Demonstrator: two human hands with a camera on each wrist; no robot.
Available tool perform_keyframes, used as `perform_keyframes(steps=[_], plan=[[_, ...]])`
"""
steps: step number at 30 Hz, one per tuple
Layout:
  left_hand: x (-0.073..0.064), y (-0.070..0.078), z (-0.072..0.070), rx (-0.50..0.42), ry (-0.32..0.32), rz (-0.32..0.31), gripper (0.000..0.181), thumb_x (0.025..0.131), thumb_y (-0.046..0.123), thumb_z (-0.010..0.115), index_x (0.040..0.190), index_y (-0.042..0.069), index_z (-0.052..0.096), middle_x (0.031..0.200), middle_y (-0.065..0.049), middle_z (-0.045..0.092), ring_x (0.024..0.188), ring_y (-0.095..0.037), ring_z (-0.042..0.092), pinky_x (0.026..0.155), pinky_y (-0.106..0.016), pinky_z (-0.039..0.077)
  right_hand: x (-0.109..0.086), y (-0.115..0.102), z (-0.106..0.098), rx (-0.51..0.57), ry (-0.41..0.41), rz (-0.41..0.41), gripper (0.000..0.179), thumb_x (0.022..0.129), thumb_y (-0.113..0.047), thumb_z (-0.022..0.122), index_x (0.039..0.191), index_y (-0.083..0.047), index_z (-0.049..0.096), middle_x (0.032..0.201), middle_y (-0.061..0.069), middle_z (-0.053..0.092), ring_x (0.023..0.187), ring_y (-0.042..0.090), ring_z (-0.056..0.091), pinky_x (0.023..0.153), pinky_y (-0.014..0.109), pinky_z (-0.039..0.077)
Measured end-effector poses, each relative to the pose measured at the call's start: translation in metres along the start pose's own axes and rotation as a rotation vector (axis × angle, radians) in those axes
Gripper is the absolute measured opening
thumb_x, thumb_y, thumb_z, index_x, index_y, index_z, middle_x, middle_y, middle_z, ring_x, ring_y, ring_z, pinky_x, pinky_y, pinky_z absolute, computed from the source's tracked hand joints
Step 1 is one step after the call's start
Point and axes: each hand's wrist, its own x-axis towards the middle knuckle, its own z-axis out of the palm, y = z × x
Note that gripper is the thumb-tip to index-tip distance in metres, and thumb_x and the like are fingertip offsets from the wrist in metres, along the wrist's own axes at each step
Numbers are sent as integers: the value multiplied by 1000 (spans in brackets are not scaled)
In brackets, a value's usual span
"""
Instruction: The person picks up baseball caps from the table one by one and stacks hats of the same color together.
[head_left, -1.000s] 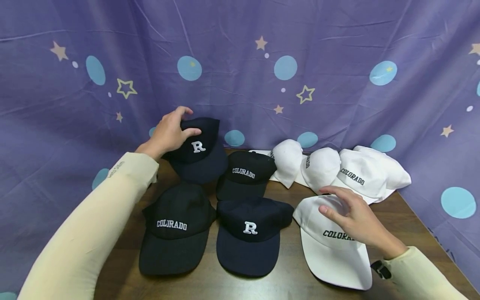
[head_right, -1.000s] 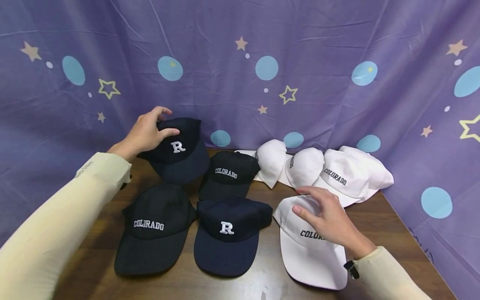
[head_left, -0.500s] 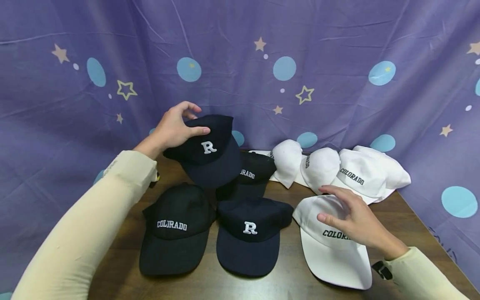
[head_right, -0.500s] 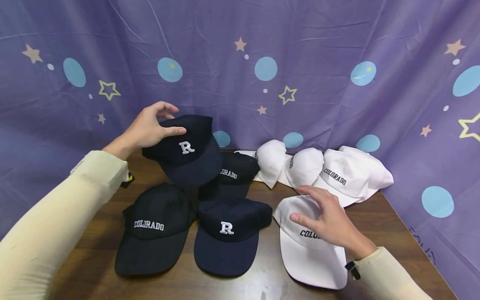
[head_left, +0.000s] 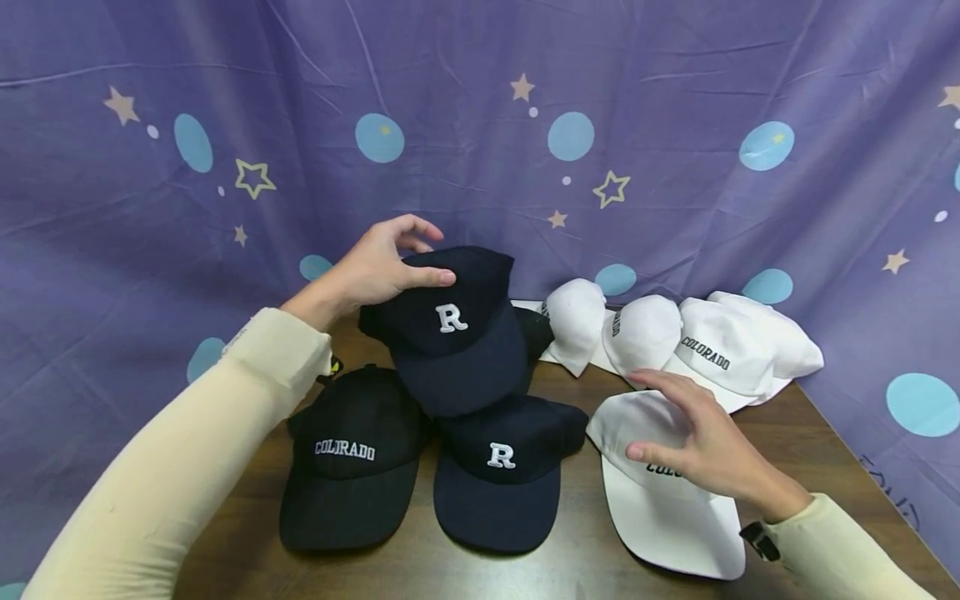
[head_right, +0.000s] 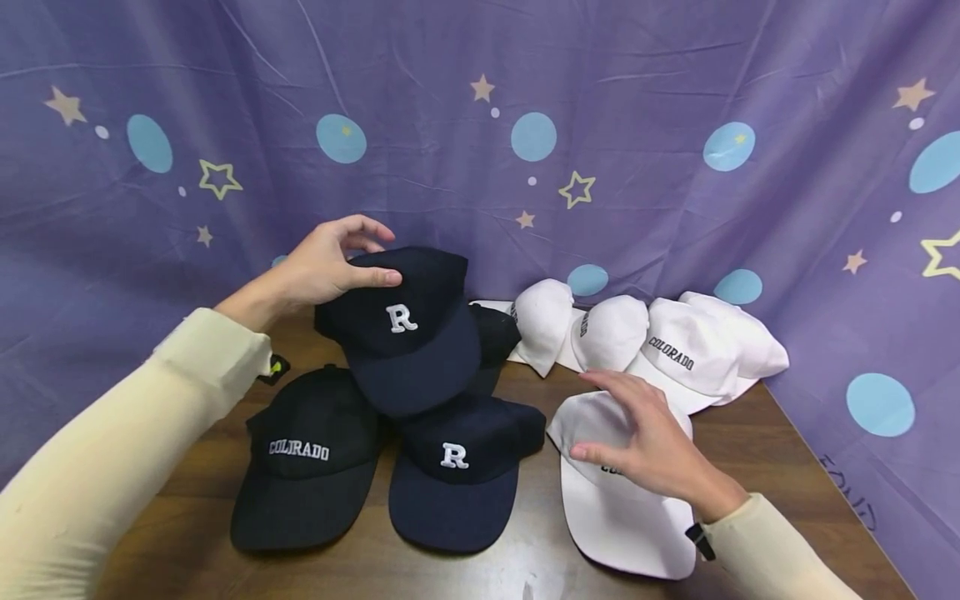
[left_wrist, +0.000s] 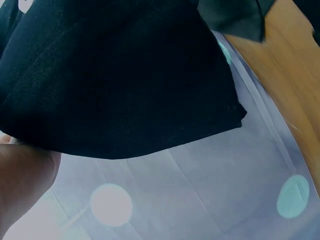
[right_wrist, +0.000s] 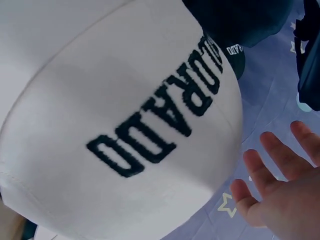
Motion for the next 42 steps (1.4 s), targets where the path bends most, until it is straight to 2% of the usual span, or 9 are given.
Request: perform_keyframes(steps=[4, 9, 14, 17, 22, 27, 33, 37, 42], plan=[[-5, 8, 11, -19, -71, 8, 58, 82, 29, 89, 129, 13, 60, 119, -13, 64, 109, -27, 59, 88, -42, 50, 2, -3, 1, -16, 4, -22, 92, 67, -28, 97, 149, -21, 54, 146, -2, 56, 136, 14, 48, 110, 15, 28], [-11, 15, 27, -23, -158, 18, 55, 84, 26, 87, 129, 12, 60, 124, -11, 62, 117, -25, 55, 95, -45, 48, 2, -7, 4, -4, -8, -18, 99, 65, -33, 98, 151, -23, 51, 147, -2, 55, 138, 14, 45, 110, 17, 26], [-15, 18, 45, -25, -208, 43, 54, 82, 25, 89, 127, 12, 61, 124, -9, 63, 118, -23, 57, 102, -44, 46, 1, -8, 5, 5, -13, -15, 102, 63, -34, 99, 152, -22, 50, 147, 2, 56, 137, 15, 45, 110, 19, 26], [-17, 17, 54, -40, -228, 61, 54, 81, 23, 90, 125, 12, 61, 117, -9, 66, 114, -22, 61, 101, -43, 48, 0, -7, 6, 0, -11, -4, 103, 62, -35, 99, 152, -23, 49, 148, 1, 55, 138, 15, 44, 109, 21, 26], [-20, 14, 68, -56, -266, 98, 56, 79, 19, 91, 126, 9, 61, 109, -9, 68, 107, -23, 62, 93, -39, 51, -1, -7, 7, 0, -10, 16, 104, 62, -35, 99, 152, -25, 49, 149, -2, 54, 138, 13, 44, 108, 25, 26], [-22, 11, 81, -69, -302, 127, 58, 78, 18, 92, 125, 9, 61, 106, -7, 68, 107, -21, 61, 99, -39, 47, -2, -6, 7, 6, -7, 14, 104, 62, -34, 99, 152, -23, 49, 149, -1, 54, 138, 13, 44, 108, 23, 26], [-24, 3, 99, -13, -351, 166, 56, 78, 23, 92, 124, 10, 61, 101, -2, 69, 103, -17, 62, 100, -38, 45, -2, -6, 8, 17, -7, 21, 103, 62, -32, 99, 152, -20, 50, 148, -4, 54, 136, 12, 45, 108, 21, 27], [-22, -7, 110, 34, -372, 192, 51, 81, 26, 90, 123, 13, 64, 106, 0, 68, 105, -16, 62, 100, -38, 47, -2, -5, 10, 25, -8, 25, 102, 63, -32, 99, 151, -19, 50, 147, -2, 55, 135, 12, 45, 107, 20, 27], [-20, -14, 116, 87, -437, 286, 39, 86, 25, 85, 123, 16, 74, 118, 5, 70, 114, -16, 62, 102, -36, 48, -2, -6, 11, 19, -6, 28, 101, 63, -33, 99, 150, -18, 51, 146, 1, 56, 135, 13, 45, 107, 20, 28]])
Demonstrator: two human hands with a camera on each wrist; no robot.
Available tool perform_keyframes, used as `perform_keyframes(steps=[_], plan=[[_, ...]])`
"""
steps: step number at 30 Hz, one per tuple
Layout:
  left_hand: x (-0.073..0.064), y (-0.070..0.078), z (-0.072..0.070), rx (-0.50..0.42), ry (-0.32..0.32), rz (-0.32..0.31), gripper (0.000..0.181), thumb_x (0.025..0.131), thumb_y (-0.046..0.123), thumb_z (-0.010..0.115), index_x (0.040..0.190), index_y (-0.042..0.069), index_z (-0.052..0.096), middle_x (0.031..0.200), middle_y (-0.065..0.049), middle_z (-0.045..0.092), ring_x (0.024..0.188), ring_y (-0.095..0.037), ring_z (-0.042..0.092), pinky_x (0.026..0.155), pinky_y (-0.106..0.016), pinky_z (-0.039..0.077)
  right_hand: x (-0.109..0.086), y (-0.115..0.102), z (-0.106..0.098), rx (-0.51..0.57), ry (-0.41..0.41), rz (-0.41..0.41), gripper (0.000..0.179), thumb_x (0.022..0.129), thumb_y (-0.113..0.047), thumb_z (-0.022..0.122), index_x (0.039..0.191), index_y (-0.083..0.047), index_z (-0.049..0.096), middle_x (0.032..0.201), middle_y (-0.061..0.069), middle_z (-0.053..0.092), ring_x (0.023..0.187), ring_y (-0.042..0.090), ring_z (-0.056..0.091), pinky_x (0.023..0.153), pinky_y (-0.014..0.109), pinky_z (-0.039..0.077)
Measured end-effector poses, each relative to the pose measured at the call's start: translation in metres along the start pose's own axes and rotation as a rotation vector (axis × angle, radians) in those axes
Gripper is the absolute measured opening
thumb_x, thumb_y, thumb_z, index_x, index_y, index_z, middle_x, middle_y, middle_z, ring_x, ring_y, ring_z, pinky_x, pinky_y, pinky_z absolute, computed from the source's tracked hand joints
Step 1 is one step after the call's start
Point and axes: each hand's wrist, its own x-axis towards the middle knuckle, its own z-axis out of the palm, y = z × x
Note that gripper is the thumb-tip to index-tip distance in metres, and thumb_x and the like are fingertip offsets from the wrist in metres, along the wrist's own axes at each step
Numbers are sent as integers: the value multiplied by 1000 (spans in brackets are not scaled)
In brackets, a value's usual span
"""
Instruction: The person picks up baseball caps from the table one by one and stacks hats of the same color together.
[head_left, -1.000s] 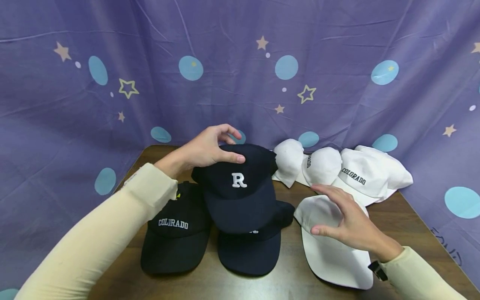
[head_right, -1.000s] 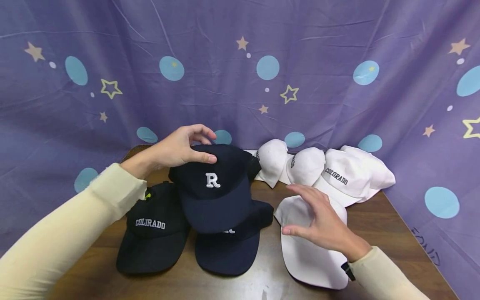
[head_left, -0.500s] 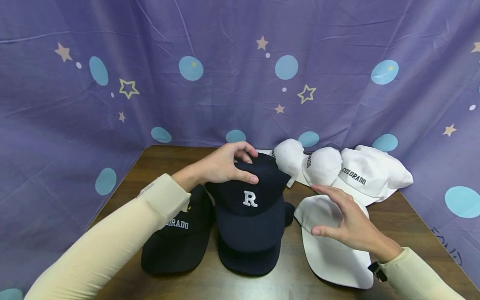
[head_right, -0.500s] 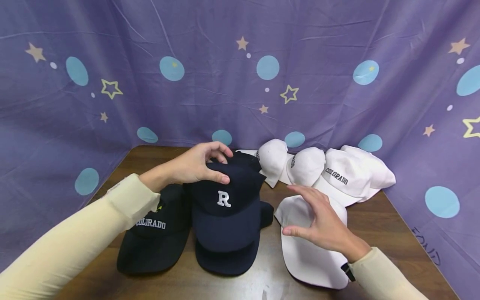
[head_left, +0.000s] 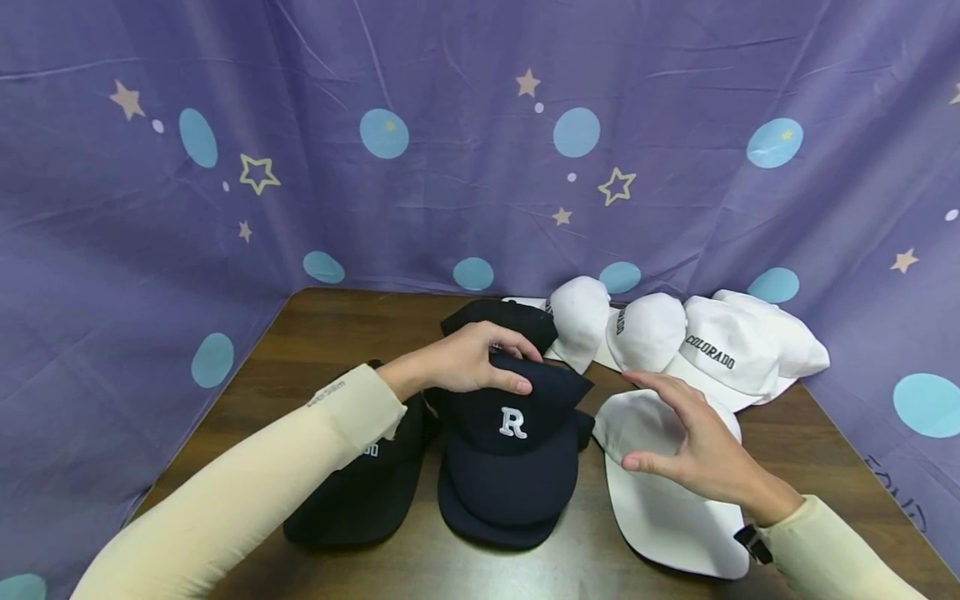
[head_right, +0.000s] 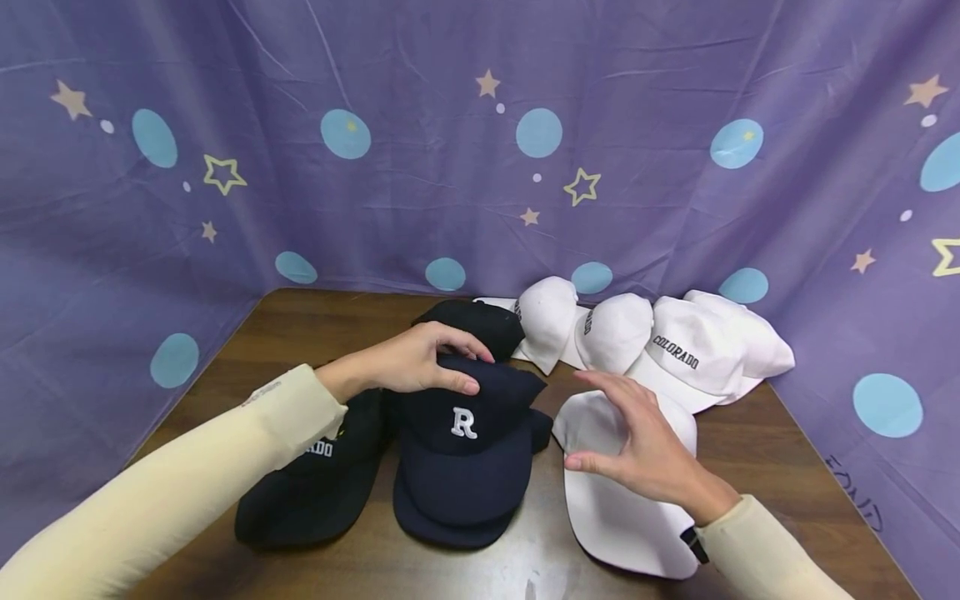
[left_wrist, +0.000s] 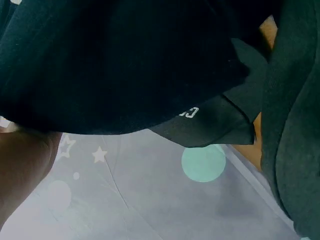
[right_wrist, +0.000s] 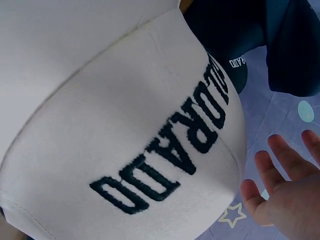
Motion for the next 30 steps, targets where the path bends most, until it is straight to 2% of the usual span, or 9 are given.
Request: perform_keyframes(steps=[9, 13, 16, 18, 20, 23, 26, 28, 30], plan=[[3, 8, 1, 1, -132, 64, 42, 86, 25, 85, 126, 18, 75, 111, 10, 72, 106, -6, 62, 94, -27, 50, 1, 1, 1, 6, 8, 6, 102, 62, -32, 100, 151, -23, 51, 146, -2, 56, 134, 13, 46, 106, 20, 28], [2, 2, 9, 39, -122, 54, 43, 89, 25, 82, 130, 17, 72, 115, 6, 69, 108, -8, 61, 96, -28, 49, 1, 1, 2, 16, 7, 11, 102, 62, -30, 100, 151, -23, 51, 146, -5, 55, 134, 13, 46, 106, 20, 28], [-2, -4, 16, 159, -100, 44, 45, 96, 28, 74, 139, 20, 65, 123, 1, 64, 113, -13, 57, 100, -34, 46, 1, 2, 3, 18, 6, 8, 102, 63, -30, 99, 151, -22, 50, 146, -3, 56, 134, 12, 46, 106, 20, 28], [-6, -6, 21, 292, -66, 66, 49, 99, 33, 69, 146, 21, 58, 129, -2, 59, 117, -16, 53, 102, -39, 43, 0, 2, 3, 20, 9, 3, 102, 62, -30, 100, 151, -22, 50, 146, -1, 56, 134, 12, 46, 107, 19, 28], [-11, -7, 28, 433, 3, 121, 54, 100, 36, 67, 150, 20, 52, 133, -4, 56, 121, -19, 51, 105, -44, 40, 0, 3, 3, 21, 14, 0, 102, 62, -29, 100, 151, -23, 50, 146, -1, 56, 134, 11, 46, 107, 19, 27], [-16, -8, 39, 630, 160, 266, 55, 97, 33, 70, 147, 16, 53, 135, -7, 55, 123, -24, 50, 106, -46, 40, -1, 3, 2, 23, 18, -2, 102, 62, -29, 100, 151, -23, 50, 146, -2, 56, 133, 10, 46, 106, 19, 27], [-20, -10, 51, 801, 296, 418, 45, 95, 24, 70, 137, 14, 60, 131, -9, 58, 121, -27, 54, 106, -45, 44, -1, 4, 2, 20, 18, 3, 102, 63, -29, 99, 151, -22, 50, 146, -2, 56, 134, 10, 46, 107, 19, 26], [-23, -12, 59, 880, 340, 475, 42, 94, 23, 66, 135, 14, 62, 128, -10, 60, 118, -28, 56, 105, -45, 45, -1, 4, 1, 16, 17, 12, 101, 64, -28, 99, 151, -22, 50, 147, -2, 55, 134, 10, 45, 107, 20, 26], [-24, -14, 67, 930, 351, 477, 46, 96, 33, 63, 137, 15, 60, 128, -10, 60, 118, -28, 56, 106, -47, 44, -1, 3, 1, 17, 17, 23, 99, 65, -28, 98, 151, -23, 50, 147, -3, 55, 135, 11, 44, 107, 21, 25]])
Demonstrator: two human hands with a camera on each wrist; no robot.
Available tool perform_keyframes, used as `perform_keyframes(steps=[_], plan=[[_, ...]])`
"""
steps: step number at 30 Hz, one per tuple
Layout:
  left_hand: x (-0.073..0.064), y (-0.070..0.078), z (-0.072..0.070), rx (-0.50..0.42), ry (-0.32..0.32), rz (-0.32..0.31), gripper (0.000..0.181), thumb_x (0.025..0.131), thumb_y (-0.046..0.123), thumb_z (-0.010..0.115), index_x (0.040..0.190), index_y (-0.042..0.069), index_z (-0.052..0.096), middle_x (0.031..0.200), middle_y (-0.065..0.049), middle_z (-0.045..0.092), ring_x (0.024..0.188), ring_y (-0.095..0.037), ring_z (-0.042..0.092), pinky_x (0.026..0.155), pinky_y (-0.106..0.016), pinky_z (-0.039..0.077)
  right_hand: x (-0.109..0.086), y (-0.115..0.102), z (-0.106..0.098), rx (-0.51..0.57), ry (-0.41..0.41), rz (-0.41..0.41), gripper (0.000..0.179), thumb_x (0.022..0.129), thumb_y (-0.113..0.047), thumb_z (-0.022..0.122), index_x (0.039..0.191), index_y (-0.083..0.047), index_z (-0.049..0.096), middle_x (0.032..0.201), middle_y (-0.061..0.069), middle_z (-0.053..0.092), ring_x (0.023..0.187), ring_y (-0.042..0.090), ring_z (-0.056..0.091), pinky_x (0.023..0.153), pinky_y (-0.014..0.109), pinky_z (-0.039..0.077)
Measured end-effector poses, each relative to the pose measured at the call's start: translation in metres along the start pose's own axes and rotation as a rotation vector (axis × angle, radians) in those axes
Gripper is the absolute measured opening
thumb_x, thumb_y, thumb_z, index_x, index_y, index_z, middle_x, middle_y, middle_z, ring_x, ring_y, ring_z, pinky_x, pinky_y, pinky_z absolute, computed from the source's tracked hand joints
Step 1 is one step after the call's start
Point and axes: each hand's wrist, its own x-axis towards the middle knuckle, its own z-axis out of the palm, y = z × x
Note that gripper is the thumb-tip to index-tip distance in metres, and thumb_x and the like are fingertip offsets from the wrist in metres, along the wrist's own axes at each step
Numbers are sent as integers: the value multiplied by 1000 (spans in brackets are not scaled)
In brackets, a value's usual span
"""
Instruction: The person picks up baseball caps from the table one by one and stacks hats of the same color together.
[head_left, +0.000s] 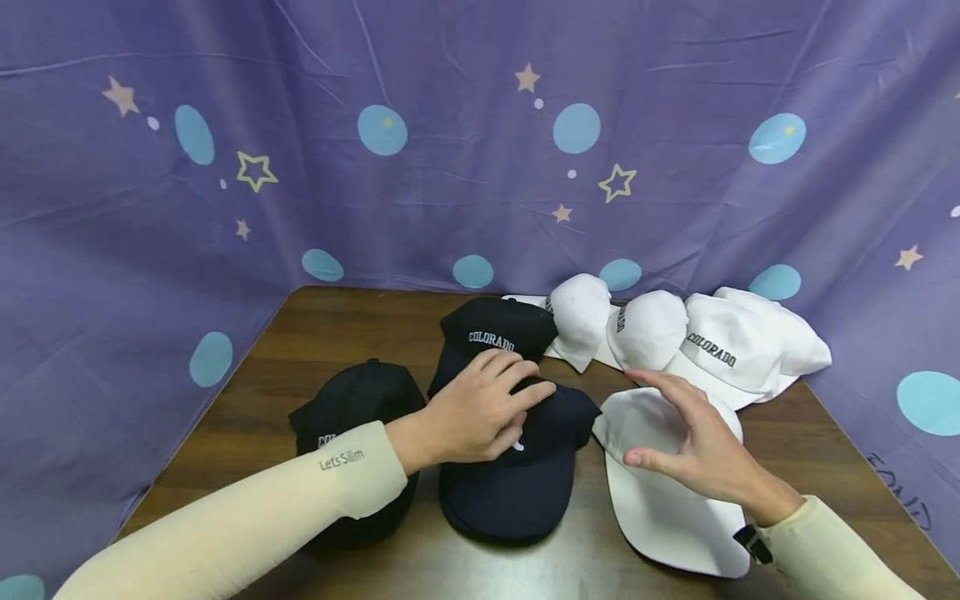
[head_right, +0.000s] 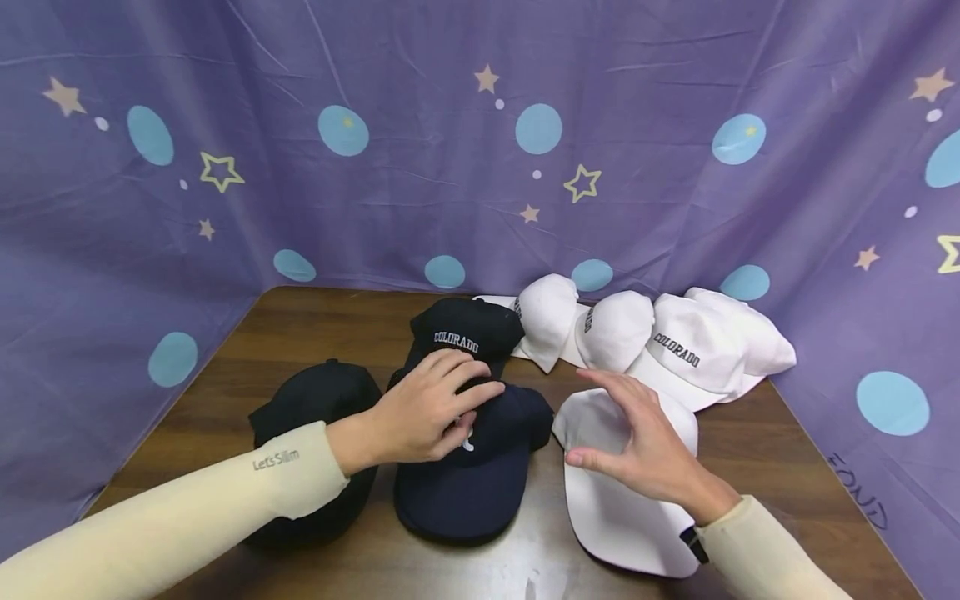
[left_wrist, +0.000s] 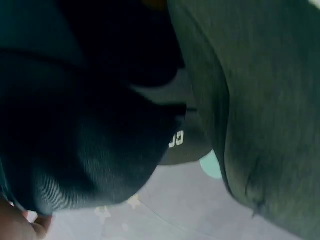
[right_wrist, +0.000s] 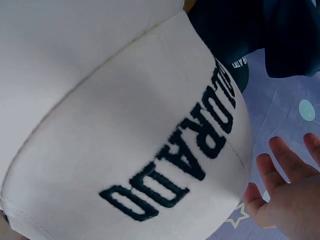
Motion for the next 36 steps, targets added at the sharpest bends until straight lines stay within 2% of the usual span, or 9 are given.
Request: perform_keyframes(steps=[2, 5, 8, 12, 16, 20, 28, 31, 36], plan=[[-2, 4, 4, 21, -34, -27, 63, 94, 53, 61, 144, 16, 56, 130, -11, 59, 120, -30, 54, 109, -51, 41, 0, -1, 0, 1, -1, 9, 98, 66, -27, 98, 151, -24, 50, 147, -4, 54, 135, 11, 44, 107, 22, 25], [-6, 7, 8, 42, -119, -88, 99, 80, 82, 60, 153, 17, 46, 136, -14, 55, 125, -33, 50, 114, -59, 34, 0, -3, 1, 7, -3, 14, 98, 66, -27, 98, 151, -24, 50, 147, -4, 54, 135, 11, 44, 107, 23, 25], [-9, 10, 13, 75, -217, -112, 117, 70, 92, 60, 160, 19, 36, 142, -15, 50, 129, -35, 47, 115, -63, 30, -1, -3, 2, 11, -1, 11, 98, 66, -26, 98, 151, -25, 50, 147, -3, 55, 134, 11, 44, 108, 22, 25], [-13, 13, 21, 58, -302, -150, 122, 68, 92, 63, 162, 22, 30, 145, -14, 47, 129, -33, 46, 113, -62, 34, -1, -2, 3, 16, 1, 3, 97, 66, -25, 98, 151, -22, 50, 146, -4, 55, 135, 11, 44, 108, 21, 24], [-15, 14, 28, -2, -346, -221, 123, 66, 89, 68, 162, 24, 30, 146, -14, 46, 128, -32, 47, 109, -60, 39, -1, -2, 3, 12, 0, -7, 97, 66, -26, 98, 150, -19, 51, 146, -4, 55, 135, 11, 44, 108, 22, 24], [-13, 15, 33, -35, -391, -263, 122, 66, 88, 70, 163, 25, 29, 148, -14, 46, 129, -32, 48, 107, -60, 42, -1, -3, 4, 10, 4, -6, 97, 66, -26, 98, 150, -21, 51, 145, -3, 56, 134, 11, 44, 108, 21, 24], [-14, 20, 39, -73, -445, -332, 124, 67, 86, 72, 164, 25, 24, 149, -14, 44, 129, -33, 49, 104, -57, 44, -2, -2, 6, 12, 0, -1, 96, 67, -25, 97, 151, -20, 51, 146, -1, 56, 134, 11, 44, 107, 21, 25], [-12, 21, 39, -71, -443, -339, 124, 67, 86, 72, 164, 25, 25, 149, -14, 45, 129, -34, 49, 105, -58, 43, -2, -3, 7, 8, 2, -1, 96, 66, -25, 97, 150, -19, 51, 146, 2, 56, 135, 12, 44, 107, 22, 24], [-11, 22, 39, -62, -444, -342, 123, 67, 86, 71, 164, 24, 26, 148, -15, 45, 128, -34, 50, 106, -59, 43, -1, -4, 8, 6, -1, 3, 97, 66, -25, 97, 151, -20, 51, 147, -1, 55, 135, 12, 43, 107, 23, 25]])
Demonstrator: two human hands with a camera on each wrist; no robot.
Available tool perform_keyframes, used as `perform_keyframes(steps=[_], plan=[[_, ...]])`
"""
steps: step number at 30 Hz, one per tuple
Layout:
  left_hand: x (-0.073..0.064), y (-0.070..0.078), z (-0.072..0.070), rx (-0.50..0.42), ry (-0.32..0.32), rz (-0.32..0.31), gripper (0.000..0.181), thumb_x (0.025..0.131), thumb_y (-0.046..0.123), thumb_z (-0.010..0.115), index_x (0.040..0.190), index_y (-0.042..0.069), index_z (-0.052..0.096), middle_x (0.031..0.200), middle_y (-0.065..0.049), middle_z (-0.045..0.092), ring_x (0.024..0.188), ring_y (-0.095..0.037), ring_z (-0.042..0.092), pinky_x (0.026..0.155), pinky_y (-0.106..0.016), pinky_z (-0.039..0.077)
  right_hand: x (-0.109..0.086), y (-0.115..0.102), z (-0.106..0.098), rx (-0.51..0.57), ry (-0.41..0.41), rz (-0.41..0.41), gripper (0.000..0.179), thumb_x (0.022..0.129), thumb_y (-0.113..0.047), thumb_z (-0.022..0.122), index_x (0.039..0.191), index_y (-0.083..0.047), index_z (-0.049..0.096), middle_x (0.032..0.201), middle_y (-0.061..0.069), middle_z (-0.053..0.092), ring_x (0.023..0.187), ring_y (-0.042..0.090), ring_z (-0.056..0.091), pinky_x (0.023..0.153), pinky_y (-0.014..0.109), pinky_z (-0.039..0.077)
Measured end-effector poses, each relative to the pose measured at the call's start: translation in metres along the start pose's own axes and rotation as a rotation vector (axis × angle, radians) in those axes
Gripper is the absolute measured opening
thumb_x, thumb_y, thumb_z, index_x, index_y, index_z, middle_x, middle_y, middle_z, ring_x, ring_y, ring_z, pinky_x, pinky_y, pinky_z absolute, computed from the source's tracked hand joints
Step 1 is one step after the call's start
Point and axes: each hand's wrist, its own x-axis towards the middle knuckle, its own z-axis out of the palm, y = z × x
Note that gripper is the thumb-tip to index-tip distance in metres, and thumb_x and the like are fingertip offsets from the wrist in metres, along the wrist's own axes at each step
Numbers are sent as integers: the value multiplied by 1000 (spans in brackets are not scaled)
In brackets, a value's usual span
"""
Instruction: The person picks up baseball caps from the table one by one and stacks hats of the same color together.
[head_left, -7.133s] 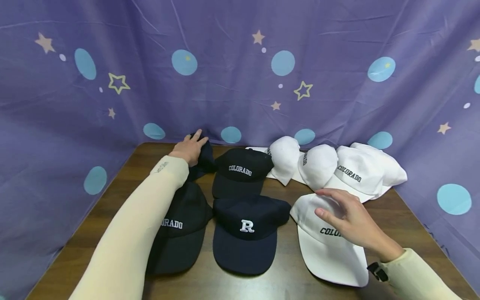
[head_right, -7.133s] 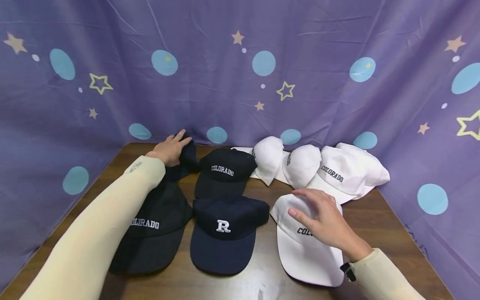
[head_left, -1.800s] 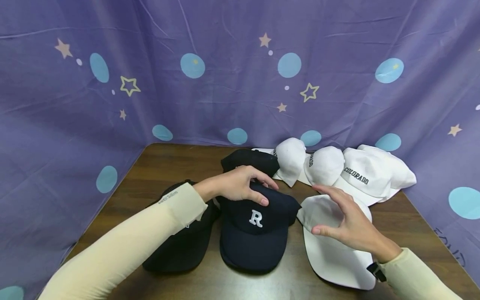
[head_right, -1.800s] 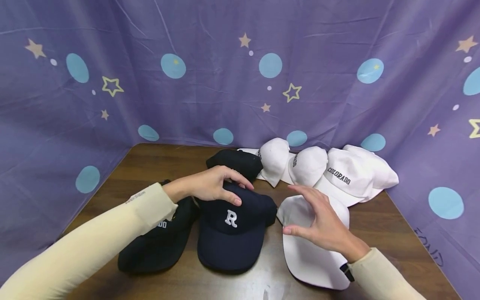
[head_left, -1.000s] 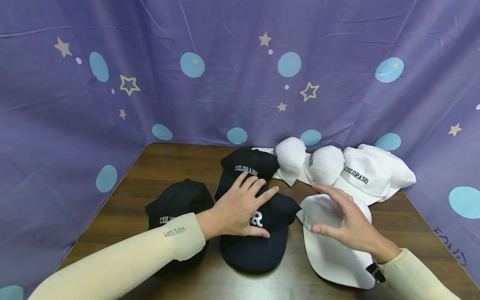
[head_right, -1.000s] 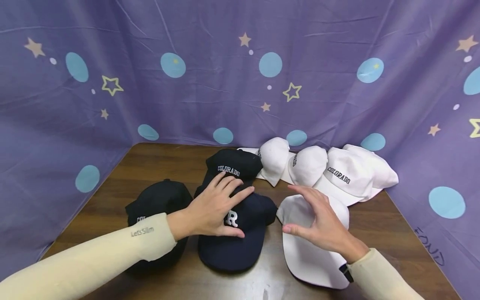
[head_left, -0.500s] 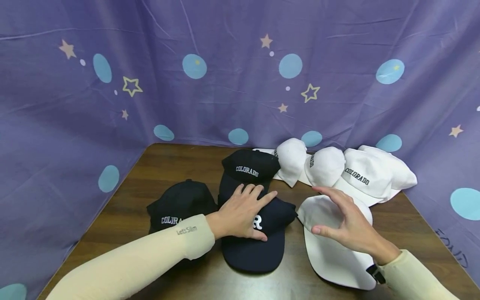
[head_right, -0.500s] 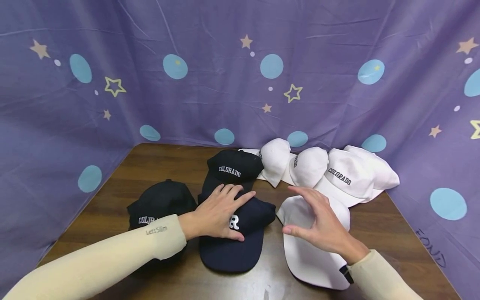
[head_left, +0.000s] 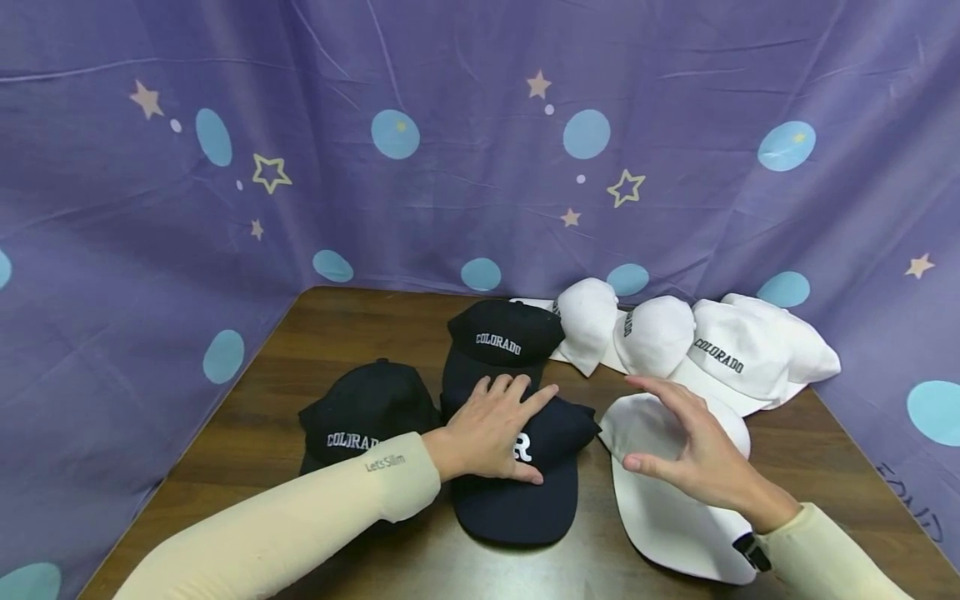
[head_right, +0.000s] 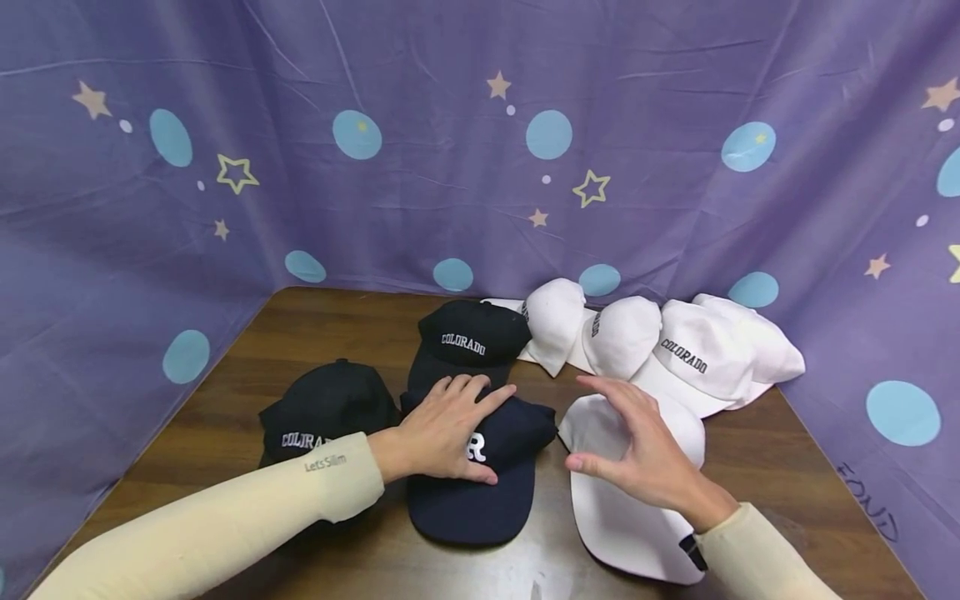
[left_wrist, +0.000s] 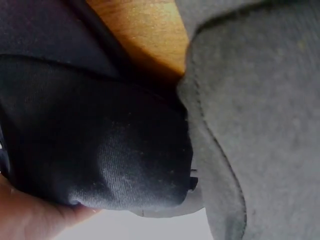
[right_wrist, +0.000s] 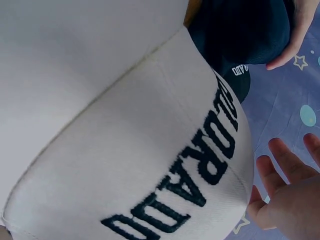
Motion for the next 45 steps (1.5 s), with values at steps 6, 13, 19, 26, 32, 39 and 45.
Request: perform_keyframes(steps=[6, 13, 19, 26, 32, 39, 45], plan=[[1, -1, -2, -9, -4, 18, 123, 67, 85, 72, 164, 26, 25, 150, -13, 43, 129, -32, 48, 108, -58, 41, -1, 1, -1, -4, -1, 5, 95, 67, -26, 97, 150, -20, 51, 147, -4, 55, 134, 13, 44, 106, 23, 26], [0, -3, -9, -20, 10, 33, 129, 64, 87, 72, 165, 27, 19, 151, -11, 43, 133, -30, 45, 111, -60, 37, -1, 4, -2, -17, 2, 8, 94, 68, -27, 97, 150, -21, 52, 145, -3, 56, 133, 13, 46, 106, 26, 25], [-2, -6, -18, -41, 55, 31, 135, 60, 91, 71, 165, 24, 17, 152, -12, 42, 136, -30, 44, 115, -63, 32, -1, 5, -3, -12, 8, 13, 94, 67, -26, 97, 150, -24, 52, 145, -6, 56, 133, 12, 45, 107, 26, 24], [-2, -14, -32, -132, 121, 8, 107, 83, 86, 52, 164, 23, 22, 152, -12, 43, 139, -31, 43, 118, -60, 28, 1, 4, -2, -8, 5, 11, 92, 69, -25, 96, 149, -21, 52, 144, 3, 58, 133, 13, 45, 107, 26, 23], [3, -24, -46, -224, 177, -47, 80, 99, 68, 42, 160, 15, 34, 151, -13, 47, 141, -31, 43, 119, -53, 30, 3, 3, -5, -32, 20, -1, 87, 70, -23, 95, 147, -18, 55, 140, 2, 60, 131, 13, 47, 106, 25, 24], [16, -33, -62, -286, 193, -141, 69, 104, 60, 41, 152, 11, 46, 147, -11, 53, 136, -31, 49, 114, -50, 37, 1, 5, -8, -51, 31, 3, 85, 72, -23, 94, 147, -20, 55, 143, -3, 57, 132, 16, 47, 105, 34, 25], [29, -42, -68, -274, 127, -242, 71, 103, 61, 44, 152, 9, 47, 149, -12, 51, 137, -31, 47, 114, -49, 38, -2, 7, -9, -58, 35, -3, 85, 71, -25, 94, 146, -21, 55, 144, -1, 56, 133, 21, 46, 103, 47, 26]])
